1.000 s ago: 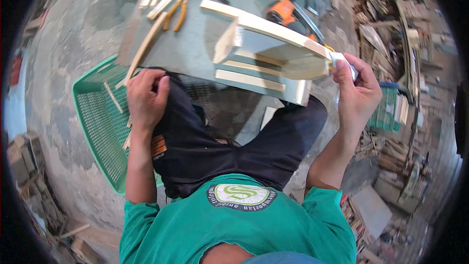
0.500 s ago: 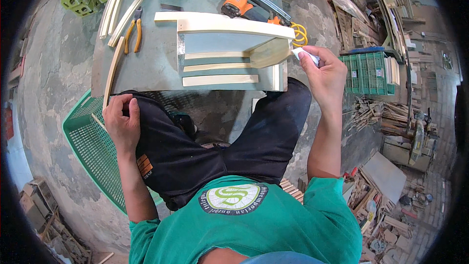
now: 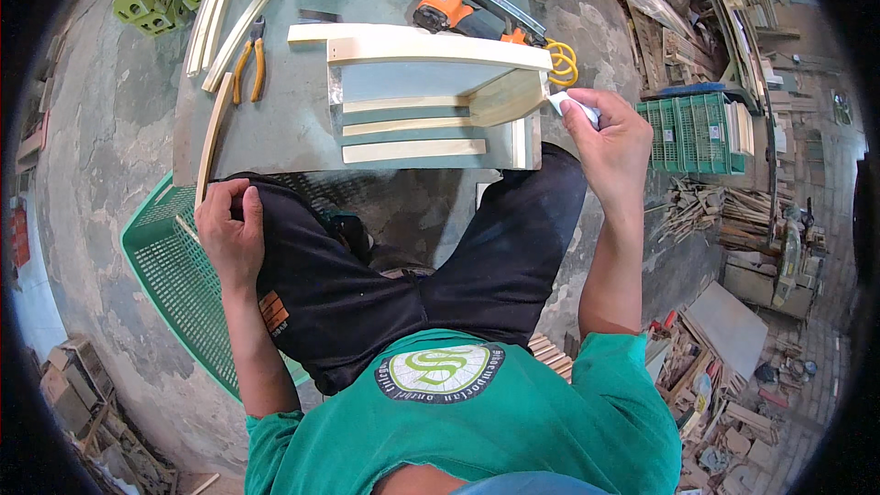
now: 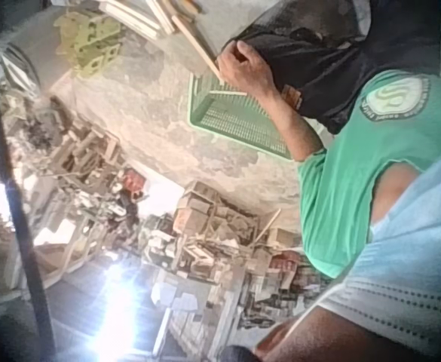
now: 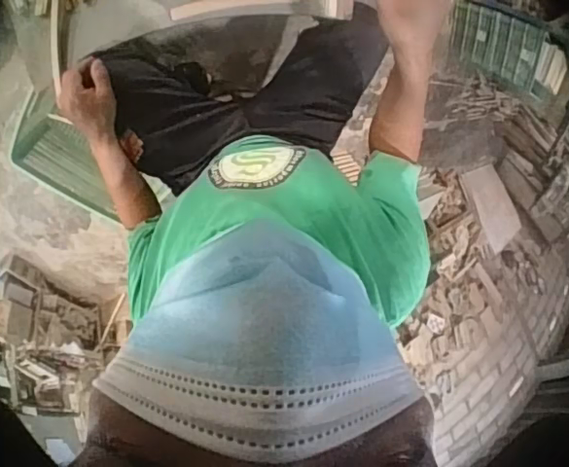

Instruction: Assembling and nailing together parts of a small wooden box using a pneumatic nail gun and glue.

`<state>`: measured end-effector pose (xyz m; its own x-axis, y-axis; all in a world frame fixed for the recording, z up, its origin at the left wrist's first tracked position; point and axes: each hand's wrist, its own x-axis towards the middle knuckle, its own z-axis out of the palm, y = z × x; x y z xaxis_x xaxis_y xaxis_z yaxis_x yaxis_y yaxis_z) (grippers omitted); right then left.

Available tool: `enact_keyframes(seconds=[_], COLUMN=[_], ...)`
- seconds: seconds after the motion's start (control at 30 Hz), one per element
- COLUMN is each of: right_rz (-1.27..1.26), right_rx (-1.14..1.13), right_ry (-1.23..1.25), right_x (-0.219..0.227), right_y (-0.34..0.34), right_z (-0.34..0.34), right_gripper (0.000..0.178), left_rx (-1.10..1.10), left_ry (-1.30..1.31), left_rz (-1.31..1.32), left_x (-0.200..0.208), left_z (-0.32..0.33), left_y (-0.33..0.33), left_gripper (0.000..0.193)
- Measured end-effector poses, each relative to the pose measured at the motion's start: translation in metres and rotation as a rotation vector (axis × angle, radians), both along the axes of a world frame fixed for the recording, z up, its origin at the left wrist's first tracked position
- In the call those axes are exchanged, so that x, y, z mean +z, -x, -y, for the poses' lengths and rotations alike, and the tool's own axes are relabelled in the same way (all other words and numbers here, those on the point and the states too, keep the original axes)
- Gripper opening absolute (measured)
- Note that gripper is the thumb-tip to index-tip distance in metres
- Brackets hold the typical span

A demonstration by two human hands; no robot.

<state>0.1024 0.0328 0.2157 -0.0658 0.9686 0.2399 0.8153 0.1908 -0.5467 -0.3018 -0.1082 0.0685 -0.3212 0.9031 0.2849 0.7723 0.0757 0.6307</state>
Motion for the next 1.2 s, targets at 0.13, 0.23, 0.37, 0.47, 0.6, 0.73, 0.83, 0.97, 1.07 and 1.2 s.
enact_keyframes(seconds=[0.13,0.23,0.37,0.47,0.6,0.73,0.83,0.97,1.07,1.2], right_rz=[0.024,0.011,-0.008,-0.014,-0.011,-0.36,-0.506,-0.369,-0.338,-0.426], right_rx=[0.01,-0.01,0.016,0.021,0.039,0.009,0.176,0.563,0.65,0.738], right_ry=[-0.022,-0.02,-0.046,-0.033,-0.08,0.158,0.316,0.146,0.058,-0.281], right_x=[0.003,0.002,0.0,-0.004,-0.01,-0.023,-0.057,-0.1,-0.114,-0.094], right_y=[0.003,0.001,0.0,-0.002,0.002,0.02,0.06,0.149,0.209,0.246], right_z=[0.003,0.004,0.002,0.003,0.009,0.048,0.068,0.078,0.06,0.045], right_gripper=[0.017,0.017,0.017,0.017,0.016,0.008,0.009,0.018,0.021,0.02], left_rx=[0.003,0.005,-0.013,0.003,0.0,0.091,0.261,0.259,0.222,0.131], left_ry=[-0.008,-0.012,-0.034,-0.011,-0.074,-0.122,-0.021,0.152,0.408,0.387], left_rz=[0.012,0.006,0.011,0.006,-0.004,0.153,0.103,-0.212,-0.073,0.521], left_x=[-0.001,0.003,0.001,0.001,0.0,-0.005,-0.012,-0.042,-0.04,-0.015], left_z=[0.001,0.0,-0.003,-0.001,0.003,-0.014,-0.036,-0.05,-0.064,-0.049], left_y=[0.0,-0.003,-0.002,-0.001,0.007,0.014,0.043,0.085,0.104,0.112], left_gripper=[0.013,0.012,0.012,0.011,0.01,0.011,0.018,0.028,0.033,0.026])
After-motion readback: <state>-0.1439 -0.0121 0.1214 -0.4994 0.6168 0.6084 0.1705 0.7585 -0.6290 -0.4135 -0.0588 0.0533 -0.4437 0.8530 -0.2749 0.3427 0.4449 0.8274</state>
